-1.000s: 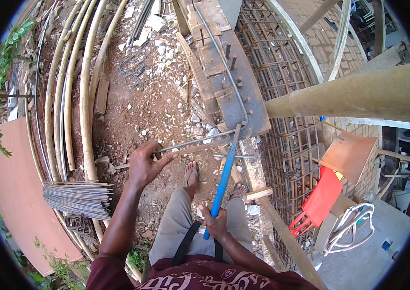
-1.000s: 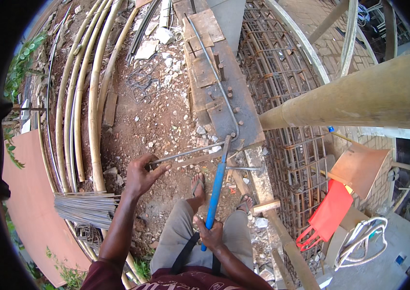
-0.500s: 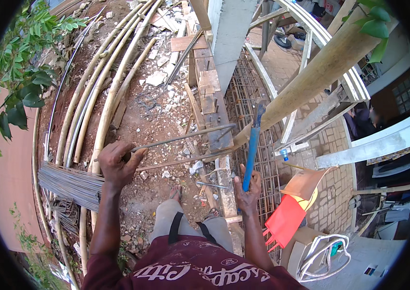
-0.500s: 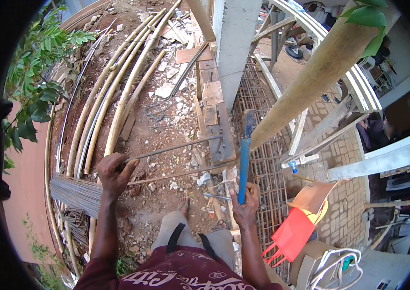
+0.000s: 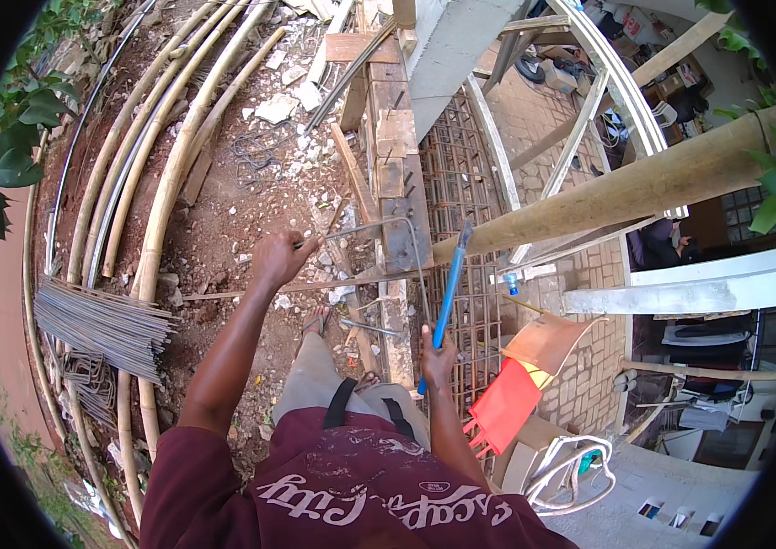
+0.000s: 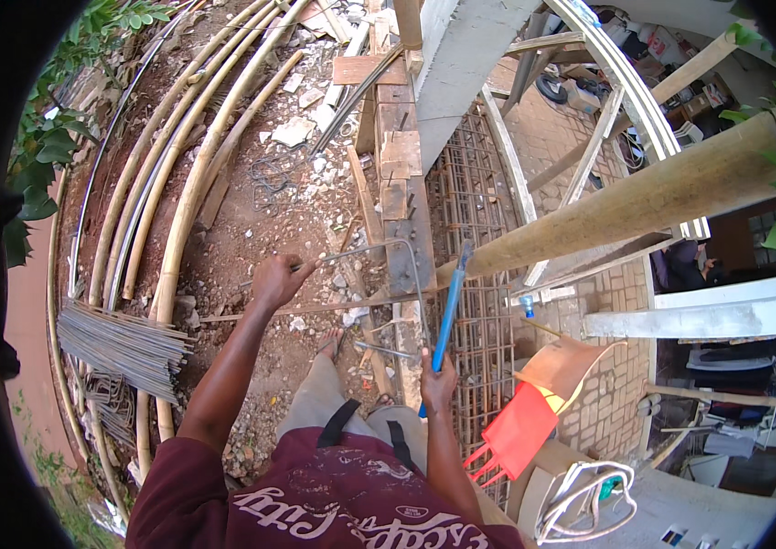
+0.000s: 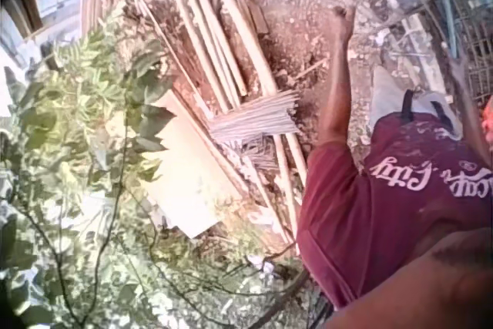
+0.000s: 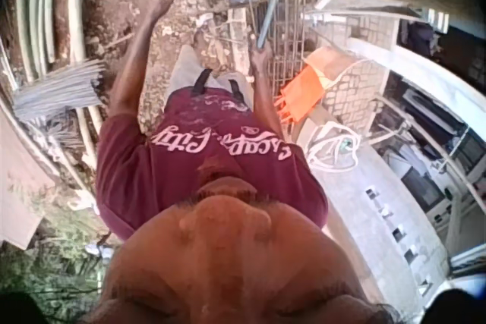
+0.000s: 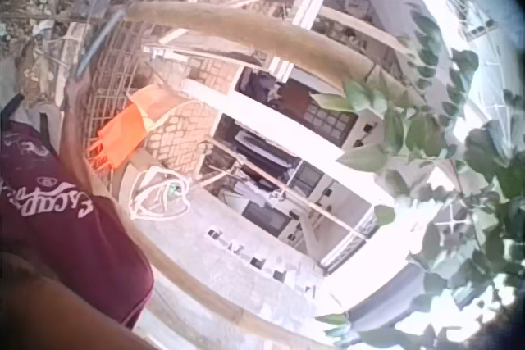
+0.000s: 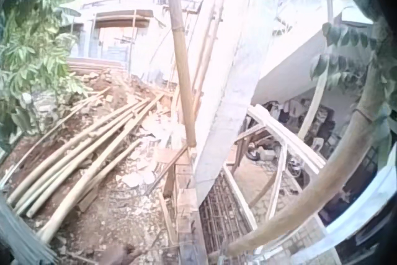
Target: The person repeatedly inserts short metal rods into a manual bending machine and pulls a lever to bend them. The bent rods are dropped onto the ground after each cycle.
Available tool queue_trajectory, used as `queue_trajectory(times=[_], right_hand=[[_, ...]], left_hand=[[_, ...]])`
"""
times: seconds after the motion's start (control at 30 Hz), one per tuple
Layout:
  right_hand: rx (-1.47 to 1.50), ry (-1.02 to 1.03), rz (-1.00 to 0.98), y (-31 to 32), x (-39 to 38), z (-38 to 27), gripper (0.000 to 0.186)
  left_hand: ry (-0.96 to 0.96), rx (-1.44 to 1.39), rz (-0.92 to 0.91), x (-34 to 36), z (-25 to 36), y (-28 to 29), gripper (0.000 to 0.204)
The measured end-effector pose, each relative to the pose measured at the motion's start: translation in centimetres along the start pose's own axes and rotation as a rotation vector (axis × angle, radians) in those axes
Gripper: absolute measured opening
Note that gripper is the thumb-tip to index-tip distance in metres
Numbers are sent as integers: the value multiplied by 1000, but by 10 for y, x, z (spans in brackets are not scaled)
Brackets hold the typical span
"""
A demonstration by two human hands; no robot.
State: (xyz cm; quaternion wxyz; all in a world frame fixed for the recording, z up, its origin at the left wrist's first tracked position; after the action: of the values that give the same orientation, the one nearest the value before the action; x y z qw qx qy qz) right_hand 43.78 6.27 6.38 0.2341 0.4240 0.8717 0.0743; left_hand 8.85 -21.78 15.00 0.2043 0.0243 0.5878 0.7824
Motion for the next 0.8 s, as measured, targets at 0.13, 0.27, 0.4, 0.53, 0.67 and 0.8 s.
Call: queue_trajectory(times=[0.13, 0.27, 0.4, 0.53, 0.67, 0.8], right_hand=[[56, -73, 37, -15, 3, 17, 39], [84, -179, 108, -40, -13, 35, 35], [-87, -79, 183, -55, -25, 30, 32], [38, -190, 150, -56, -26, 22, 34], [-26, -215, 129, -57, -20, 8, 35], [-35, -159, 96, -62, -4, 0, 35]], left_hand=[[-84, 22, -51, 49, -15, -64, 67], [-206, -18, 57, 86, -17, -70, 57], [-277, 44, -65, 129, -17, -68, 66], [-427, 47, -60, 150, -9, -56, 63], [-304, 56, -256, 139, -10, -64, 61], [-286, -99, -211, 136, 7, -75, 60]])
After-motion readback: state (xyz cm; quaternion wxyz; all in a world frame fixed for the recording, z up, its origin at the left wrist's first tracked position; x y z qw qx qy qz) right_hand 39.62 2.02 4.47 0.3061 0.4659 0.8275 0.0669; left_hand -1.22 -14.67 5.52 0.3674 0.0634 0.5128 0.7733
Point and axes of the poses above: each hand's wrist, its own x-axis towards the middle knuckle, its own y-axis out of the back of the hand, z = x × y, the point moved 6 cm from there along x, towards the middle knuckle, and after that the axes turned 13 degrees about x, right-handed, at the moved point
